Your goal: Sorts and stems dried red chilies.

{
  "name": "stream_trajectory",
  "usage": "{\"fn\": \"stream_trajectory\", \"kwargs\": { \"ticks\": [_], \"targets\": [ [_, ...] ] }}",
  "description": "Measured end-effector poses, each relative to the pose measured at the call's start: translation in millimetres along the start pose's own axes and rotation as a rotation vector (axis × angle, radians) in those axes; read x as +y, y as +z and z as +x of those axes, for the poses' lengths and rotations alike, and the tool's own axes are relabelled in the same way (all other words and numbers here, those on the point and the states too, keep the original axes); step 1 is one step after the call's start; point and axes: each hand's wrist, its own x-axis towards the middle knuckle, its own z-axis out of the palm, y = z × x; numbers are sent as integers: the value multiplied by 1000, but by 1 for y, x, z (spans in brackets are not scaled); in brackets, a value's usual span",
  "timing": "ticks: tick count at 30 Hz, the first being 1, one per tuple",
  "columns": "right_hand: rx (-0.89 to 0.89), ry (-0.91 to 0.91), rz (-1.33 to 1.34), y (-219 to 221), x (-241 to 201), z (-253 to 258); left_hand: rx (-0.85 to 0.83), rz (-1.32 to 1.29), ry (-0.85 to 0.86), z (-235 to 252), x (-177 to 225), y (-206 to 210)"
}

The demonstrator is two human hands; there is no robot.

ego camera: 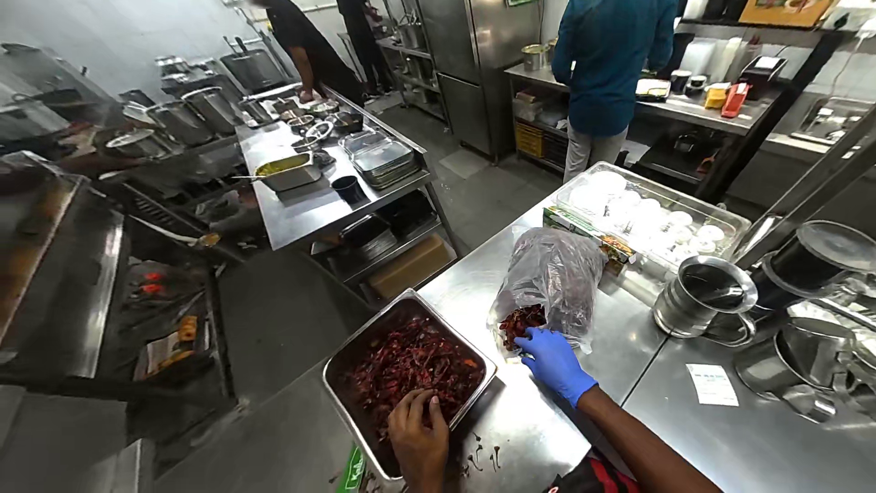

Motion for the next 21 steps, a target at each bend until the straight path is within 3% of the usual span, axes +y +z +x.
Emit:
{"fn": "stream_trajectory", "kwargs": {
  "ticks": [3, 8, 12, 21],
  "targets": [
    [17, -39, -52, 18, 5, 5, -1, -29, -4, -2, -1, -2],
    [233, 57, 372, 1, 9, 6, 24, -42, -32, -3, 0, -3],
    [300, 113, 594, -27, 13, 3, 3, -54, -37, -1, 4, -3],
    [276, -59, 356, -2, 10, 54, -52, -5, -3, 1, 1, 0]
  ]
}}
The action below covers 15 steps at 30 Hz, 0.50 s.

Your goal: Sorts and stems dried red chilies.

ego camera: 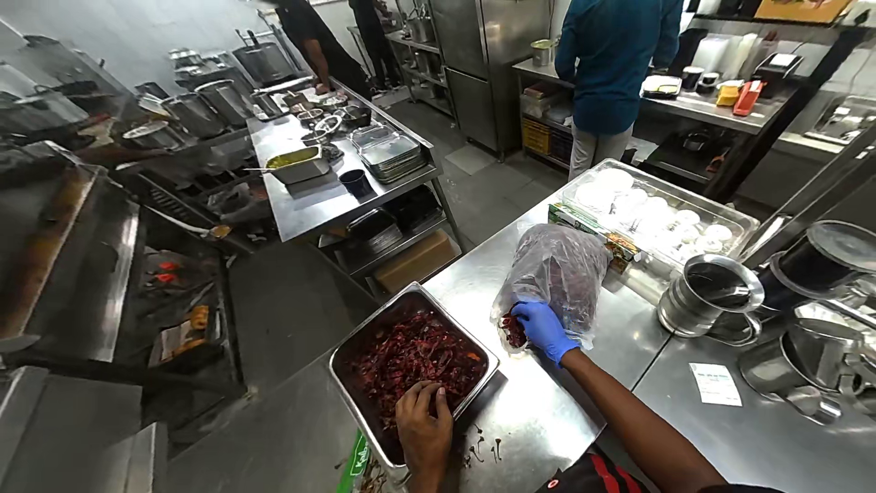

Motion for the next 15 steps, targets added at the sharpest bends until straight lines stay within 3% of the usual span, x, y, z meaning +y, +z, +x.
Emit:
{"fn": "stream_trajectory", "kwargs": {
  "ticks": [3, 7, 10, 12, 15],
  "targets": [
    [32, -15, -167, 18, 3, 1, 17, 4, -2, -3, -2, 1],
    [190, -109, -122, 21, 7, -4, 45, -13, -38, -3, 0, -1],
    [240, -146, 105, -3, -3, -25, 83, -96, -41, -4, 8, -5],
    [208, -62, 370, -25, -14, -44, 58, -223, -8, -6, 28, -12],
    [176, 106, 703, -48, -29, -67, -169, -548, 78, -11, 78, -19]
  ]
}}
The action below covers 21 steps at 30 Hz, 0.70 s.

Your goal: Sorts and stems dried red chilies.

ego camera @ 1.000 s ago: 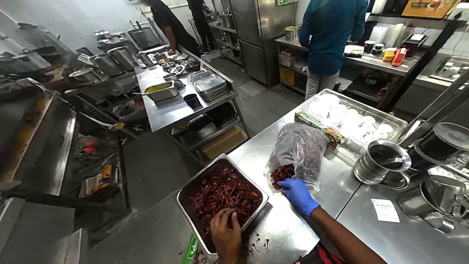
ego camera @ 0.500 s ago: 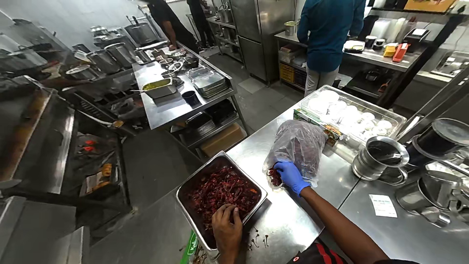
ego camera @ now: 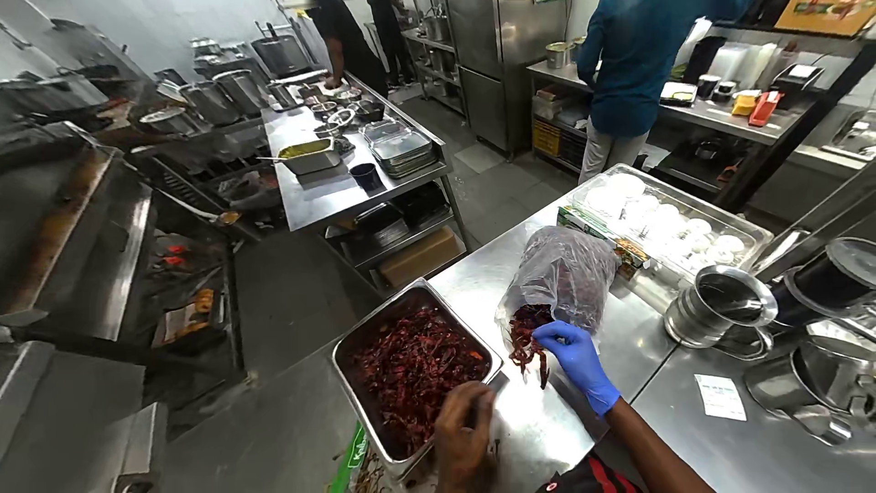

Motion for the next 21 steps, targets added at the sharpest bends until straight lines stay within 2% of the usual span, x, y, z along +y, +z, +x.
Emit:
{"fn": "stream_trajectory", "kwargs": {
  "ticks": [3, 7, 10, 15, 16, 19, 21],
  "targets": [
    [53, 167, 208, -1, -18, -14, -342, -310, -113, 2, 35, 33],
    [71, 250, 315, 8, -30, -24, -470, -512, -463, 9, 54, 52],
    [45, 268, 294, 12, -32, -31, -392, -608, -548, 10, 48, 45],
    [-58, 233, 182, 18, -18, -39, -34, -574, -550, 4, 34, 29],
    [-85, 242, 187, 20, -17, -41, -31, -549, -557, 3, 30, 28],
    [-147, 281, 220, 27, -20, -46, -168, -642, -556, -3, 18, 29],
    [-141, 298, 224, 28, -21, -48, -169, -675, -545, -10, 17, 35]
  ]
}}
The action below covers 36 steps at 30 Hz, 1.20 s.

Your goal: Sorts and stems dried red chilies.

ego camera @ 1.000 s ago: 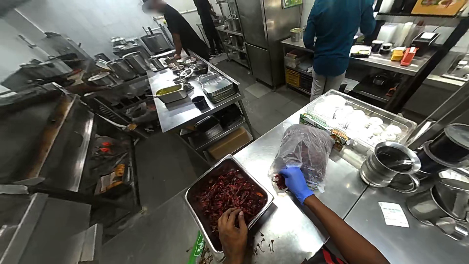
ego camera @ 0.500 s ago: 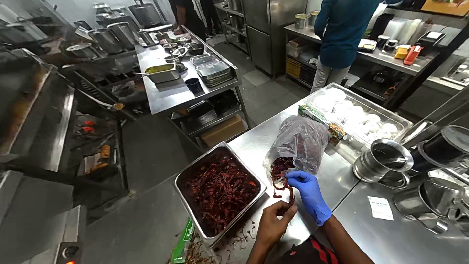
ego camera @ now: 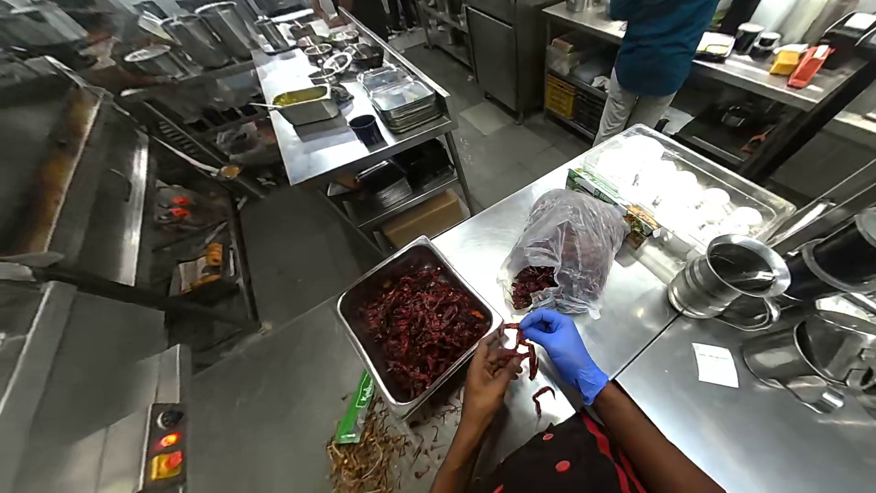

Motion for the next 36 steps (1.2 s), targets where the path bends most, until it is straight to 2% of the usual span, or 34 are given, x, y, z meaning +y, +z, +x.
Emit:
{"fn": "stream_trajectory", "kwargs": {
  "ticks": [6, 8, 11, 13, 15, 19, 21, 24, 26, 28, 29, 33, 36],
  "targets": [
    [112, -51, -127, -24, 3, 13, 49, 44, -18, -8, -8, -9],
    [130, -54, -99, -32, 9, 20, 25, 194, -27, -7, -12, -19],
    [119, -20, -74, -38, 17, 22, -109, 548, -25, -10, -21, -29],
    [110, 25, -58, -39, 17, 16, -225, 645, -21, -14, -31, -28],
    [112, 59, -27, -39, 20, 13, -335, 726, -9, -17, -41, -19],
    [118, 93, 42, -39, 25, 10, -503, 1064, 68, -16, -58, 5],
    [112, 107, 69, -39, 23, 11, -473, 1123, 143, -13, -68, 10],
    [108, 149, 141, -40, 17, 11, -226, 1144, 239, -2, -75, 11],
    [111, 163, 202, -40, 13, 12, -84, 1058, 239, 6, -64, 6],
    [102, 159, 214, -38, 7, 7, -4, 829, 243, 10, -47, 4],
    [88, 151, 169, -36, 2, 2, -7, 661, 211, 9, -34, 6],
    [59, 106, -22, -24, -11, -9, -195, -140, -149, 6, 17, 18],
    [-4, 63, -106, -16, -16, -18, -191, -404, -296, 8, 28, 24]
  ]
}}
